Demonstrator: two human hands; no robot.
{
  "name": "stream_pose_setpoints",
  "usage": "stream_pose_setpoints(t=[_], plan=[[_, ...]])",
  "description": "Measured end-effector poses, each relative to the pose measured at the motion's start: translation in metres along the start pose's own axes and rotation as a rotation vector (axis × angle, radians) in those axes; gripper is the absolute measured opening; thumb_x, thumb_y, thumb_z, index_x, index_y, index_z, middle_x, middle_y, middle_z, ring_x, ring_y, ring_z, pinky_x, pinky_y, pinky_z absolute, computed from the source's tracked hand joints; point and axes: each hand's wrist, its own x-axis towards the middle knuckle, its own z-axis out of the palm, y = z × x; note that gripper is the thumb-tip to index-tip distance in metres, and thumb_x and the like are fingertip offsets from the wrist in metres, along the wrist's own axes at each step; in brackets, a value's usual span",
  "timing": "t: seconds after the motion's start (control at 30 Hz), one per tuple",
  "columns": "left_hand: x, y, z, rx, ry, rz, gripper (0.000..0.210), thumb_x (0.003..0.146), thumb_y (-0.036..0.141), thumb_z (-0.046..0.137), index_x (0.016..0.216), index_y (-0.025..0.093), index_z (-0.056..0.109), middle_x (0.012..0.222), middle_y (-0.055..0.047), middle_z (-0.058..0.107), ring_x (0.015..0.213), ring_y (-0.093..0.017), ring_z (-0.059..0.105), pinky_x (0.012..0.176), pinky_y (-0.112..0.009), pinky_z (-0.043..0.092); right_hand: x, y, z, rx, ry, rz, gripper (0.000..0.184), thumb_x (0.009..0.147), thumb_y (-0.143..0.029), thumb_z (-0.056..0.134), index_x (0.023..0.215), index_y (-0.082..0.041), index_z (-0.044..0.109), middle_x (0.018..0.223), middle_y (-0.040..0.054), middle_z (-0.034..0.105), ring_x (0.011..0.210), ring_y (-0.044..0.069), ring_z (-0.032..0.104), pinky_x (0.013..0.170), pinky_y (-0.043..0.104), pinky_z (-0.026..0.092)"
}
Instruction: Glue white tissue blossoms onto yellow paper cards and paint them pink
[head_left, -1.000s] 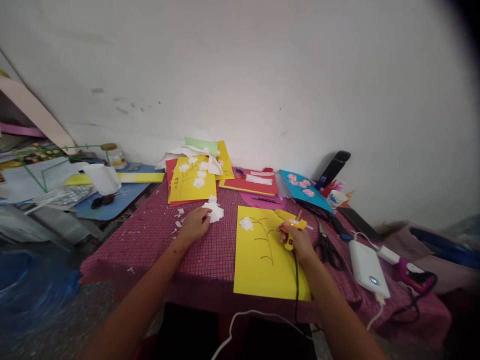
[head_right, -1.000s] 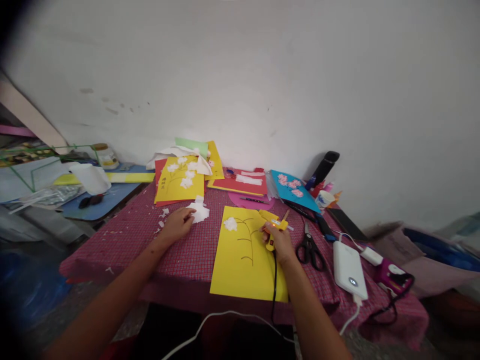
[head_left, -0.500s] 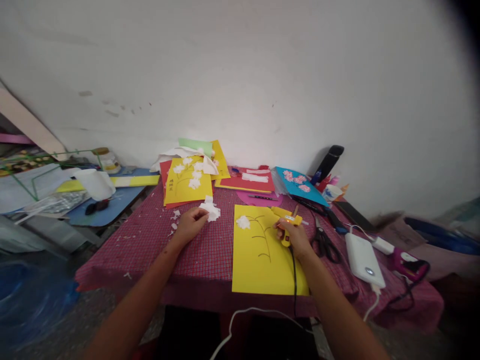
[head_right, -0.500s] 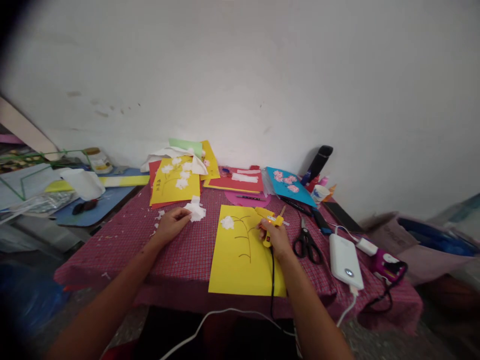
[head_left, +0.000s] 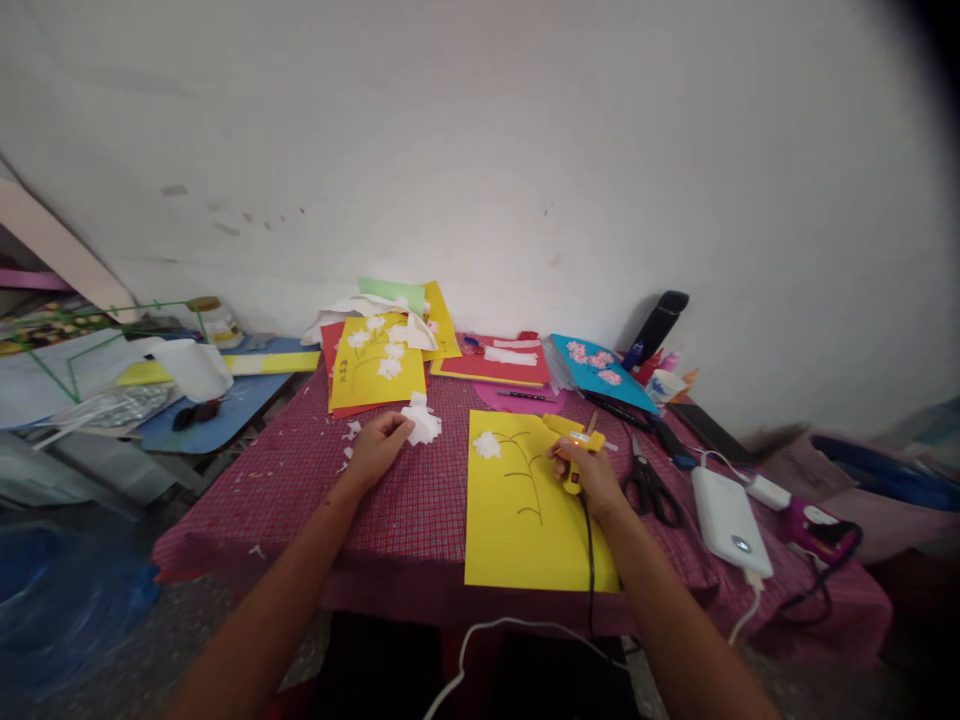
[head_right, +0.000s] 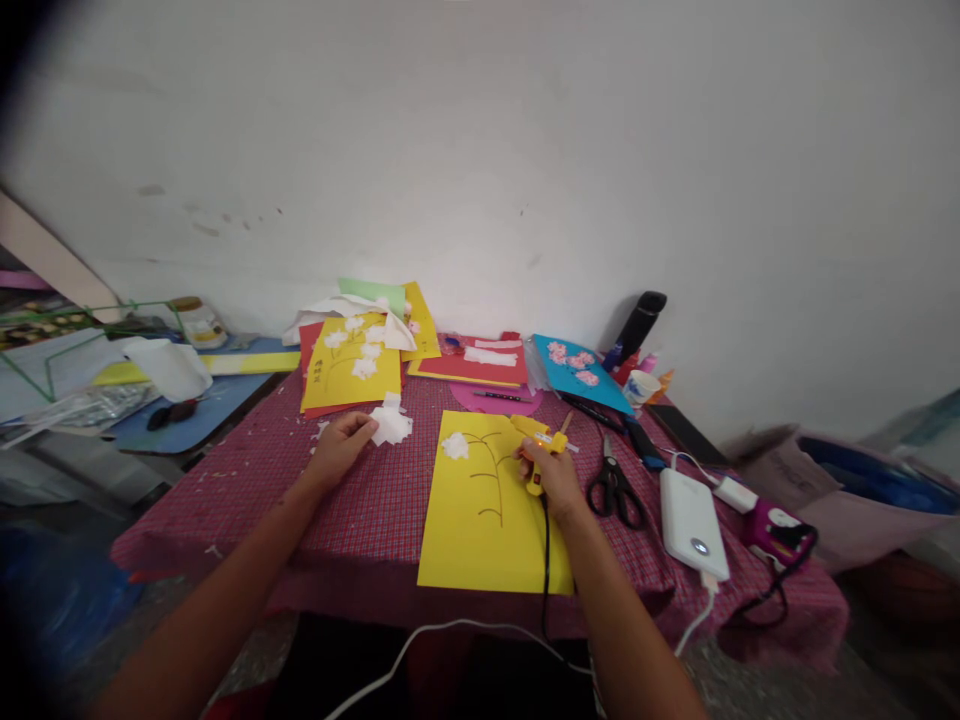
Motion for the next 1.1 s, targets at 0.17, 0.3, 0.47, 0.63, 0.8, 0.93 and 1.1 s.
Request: stream_pose_setpoints(t=[0.17, 0.3, 0.47, 0.63, 0.8, 0.93, 1.1], plan=[[-0.001, 0.008, 0.003, -0.097, -0.018, -0.063, 0.031, 0.085, 0.046, 0.067, 0.082, 0.016, 0.061, 0.068, 0.003, 0.061, 0.06, -0.011, 0.054, 0.059, -0.024, 0.042, -0.001, -0.001, 0.001, 0.004, 0.006, 0.002, 0.037, 0.078, -0.054, 0.068, 0.07, -0.018, 0.072, 0.051, 0.0027, 0.062, 0.046, 0.016, 0.053, 0.045, 0.028, 0.033], [-0.002, 0.011, 0.005, -0.161, -0.04, -0.129, 0.033, 0.081, 0.047, 0.07, 0.083, 0.016, 0.06, 0.072, 0.003, 0.062, 0.061, -0.01, 0.056, 0.061, -0.025, 0.049, -0.001, -0.001, 0.001, 0.011, 0.009, 0.008, 0.036, 0.078, -0.052, 0.069, 0.071, -0.017, 0.072, 0.051, 0.0025, 0.061, 0.045, 0.015, 0.052, 0.045, 0.028, 0.033], [-0.002, 0.007, 0.007, -0.229, -0.063, -0.181, 0.037, 0.075, 0.049, 0.075, 0.085, 0.017, 0.059, 0.075, 0.003, 0.062, 0.065, -0.012, 0.06, 0.06, -0.026, 0.052, -0.001, 0.0, 0.0, 0.006, -0.002, 0.009, 0.037, 0.08, -0.053, 0.068, 0.072, -0.017, 0.072, 0.052, 0.0028, 0.062, 0.047, 0.016, 0.054, 0.045, 0.028, 0.034], [-0.001, 0.007, 0.006, -0.141, -0.043, -0.092, 0.032, 0.074, 0.044, 0.074, 0.085, 0.016, 0.065, 0.077, 0.0, 0.065, 0.069, -0.013, 0.059, 0.065, -0.027, 0.051, 0.001, 0.002, -0.001, -0.008, -0.009, 0.008, 0.038, 0.079, -0.054, 0.068, 0.073, -0.017, 0.073, 0.052, 0.0027, 0.062, 0.047, 0.016, 0.054, 0.045, 0.028, 0.032], [-0.001, 0.011, 0.006, -0.148, -0.033, -0.08, 0.032, 0.069, 0.041, 0.077, 0.087, 0.017, 0.066, 0.082, -0.004, 0.071, 0.073, -0.016, 0.064, 0.068, -0.03, 0.054, 0.001, 0.003, -0.001, -0.013, -0.004, 0.005, 0.038, 0.079, -0.053, 0.068, 0.072, -0.017, 0.073, 0.052, 0.0028, 0.062, 0.047, 0.016, 0.054, 0.045, 0.028, 0.031], [-0.002, 0.012, 0.007, -0.146, -0.057, -0.071, 0.031, 0.068, 0.038, 0.077, 0.089, 0.017, 0.066, 0.086, -0.004, 0.072, 0.076, -0.017, 0.066, 0.07, -0.031, 0.055, 0.001, 0.002, -0.002, -0.023, -0.009, 0.003, 0.036, 0.081, -0.052, 0.068, 0.073, -0.017, 0.073, 0.053, 0.0029, 0.062, 0.048, 0.016, 0.054, 0.046, 0.028, 0.031], [-0.004, 0.015, 0.007, -0.124, -0.083, -0.063, 0.029, 0.073, 0.038, 0.073, 0.092, 0.017, 0.067, 0.086, -0.004, 0.072, 0.075, -0.016, 0.064, 0.069, -0.03, 0.053, 0.002, 0.003, -0.002, -0.021, -0.019, 0.008, 0.036, 0.081, -0.052, 0.067, 0.072, -0.017, 0.072, 0.053, 0.0026, 0.061, 0.048, 0.016, 0.053, 0.045, 0.028, 0.032]])
